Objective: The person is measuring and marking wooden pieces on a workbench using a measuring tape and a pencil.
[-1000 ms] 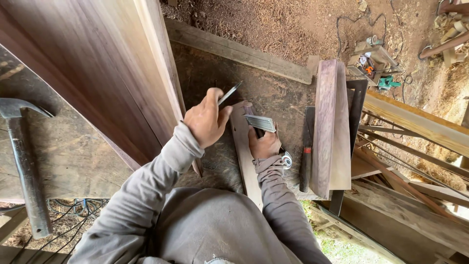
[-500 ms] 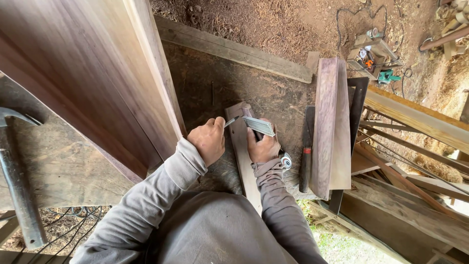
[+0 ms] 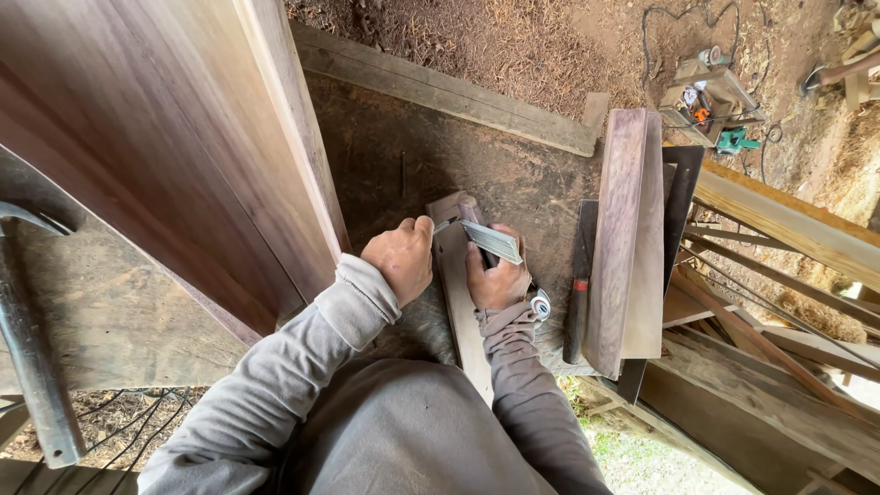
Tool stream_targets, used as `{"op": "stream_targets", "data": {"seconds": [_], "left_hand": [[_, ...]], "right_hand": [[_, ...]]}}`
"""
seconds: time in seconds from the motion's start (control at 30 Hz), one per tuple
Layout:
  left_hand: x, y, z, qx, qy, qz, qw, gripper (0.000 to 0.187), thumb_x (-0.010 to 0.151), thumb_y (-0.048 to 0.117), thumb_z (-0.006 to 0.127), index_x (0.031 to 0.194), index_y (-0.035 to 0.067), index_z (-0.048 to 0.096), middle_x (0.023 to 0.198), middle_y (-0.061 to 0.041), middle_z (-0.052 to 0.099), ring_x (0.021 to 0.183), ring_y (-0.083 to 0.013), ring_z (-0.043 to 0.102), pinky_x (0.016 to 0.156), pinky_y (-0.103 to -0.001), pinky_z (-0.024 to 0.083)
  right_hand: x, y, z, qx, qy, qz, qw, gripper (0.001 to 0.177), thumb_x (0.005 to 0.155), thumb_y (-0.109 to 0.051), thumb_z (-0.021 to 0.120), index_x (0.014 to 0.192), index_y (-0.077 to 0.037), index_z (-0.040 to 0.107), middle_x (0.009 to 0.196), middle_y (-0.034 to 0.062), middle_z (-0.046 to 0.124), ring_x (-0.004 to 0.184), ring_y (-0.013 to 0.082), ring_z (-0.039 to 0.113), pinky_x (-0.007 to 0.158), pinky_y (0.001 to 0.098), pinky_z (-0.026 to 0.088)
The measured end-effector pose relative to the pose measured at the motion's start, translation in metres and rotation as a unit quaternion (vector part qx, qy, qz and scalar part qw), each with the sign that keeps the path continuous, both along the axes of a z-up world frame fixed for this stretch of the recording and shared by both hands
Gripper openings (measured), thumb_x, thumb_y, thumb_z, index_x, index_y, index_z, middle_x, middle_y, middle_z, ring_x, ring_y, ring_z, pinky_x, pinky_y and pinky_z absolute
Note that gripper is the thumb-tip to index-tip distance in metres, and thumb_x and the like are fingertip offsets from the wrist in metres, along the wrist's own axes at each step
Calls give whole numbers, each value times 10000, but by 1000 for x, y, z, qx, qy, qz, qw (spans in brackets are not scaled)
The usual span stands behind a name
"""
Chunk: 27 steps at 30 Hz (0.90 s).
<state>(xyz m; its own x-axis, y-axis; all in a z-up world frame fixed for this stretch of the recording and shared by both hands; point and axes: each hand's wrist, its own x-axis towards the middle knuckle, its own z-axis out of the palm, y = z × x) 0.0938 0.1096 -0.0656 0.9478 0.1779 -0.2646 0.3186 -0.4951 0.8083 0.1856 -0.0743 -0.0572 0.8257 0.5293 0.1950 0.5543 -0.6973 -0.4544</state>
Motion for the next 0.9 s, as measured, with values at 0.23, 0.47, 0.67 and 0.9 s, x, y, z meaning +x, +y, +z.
{"op": "stream_targets", "data": {"seconds": [0.23, 0.47, 0.67, 0.9], "left_hand": [[6, 1, 3, 4, 32, -15, 999, 276, 867, 82, 626, 1089, -31, 507, 992, -276, 666, 745, -426, 722, 599, -462, 606], [11, -2, 0, 12, 51, -23, 998, 282, 865, 88, 621, 1097, -30, 513, 1033, -278, 665, 788, -441, 723, 638, -476, 607], [16, -1, 2, 3, 53, -24, 998, 243, 887, 95, 611, 1086, -27, 544, 1029, -274, 668, 803, -437, 723, 657, -482, 604], [21, -3, -3, 4, 28, -24, 999, 219, 883, 89, 607, 1054, -40, 559, 998, -281, 669, 787, -427, 723, 652, -477, 603]], "right_hand": [[-1, 0, -1, 2, -9, 10, 1000, 430, 870, -142, 794, 1231, -47, 580, 1221, 153, 669, 1084, 345, 699, 920, 411, 570], [-2, 3, 2, -14, -8, 0, 1000, 416, 869, -156, 785, 1219, -47, 588, 1205, 152, 669, 1057, 355, 701, 889, 424, 569], [-2, 3, 3, -21, -7, 1, 1000, 365, 876, -149, 777, 1183, -57, 605, 1177, 151, 667, 1033, 359, 698, 854, 432, 570], [-2, 4, 4, -25, 7, -1, 1000, 349, 871, -144, 777, 1165, -62, 608, 1167, 147, 668, 1024, 362, 698, 840, 436, 572]]}}
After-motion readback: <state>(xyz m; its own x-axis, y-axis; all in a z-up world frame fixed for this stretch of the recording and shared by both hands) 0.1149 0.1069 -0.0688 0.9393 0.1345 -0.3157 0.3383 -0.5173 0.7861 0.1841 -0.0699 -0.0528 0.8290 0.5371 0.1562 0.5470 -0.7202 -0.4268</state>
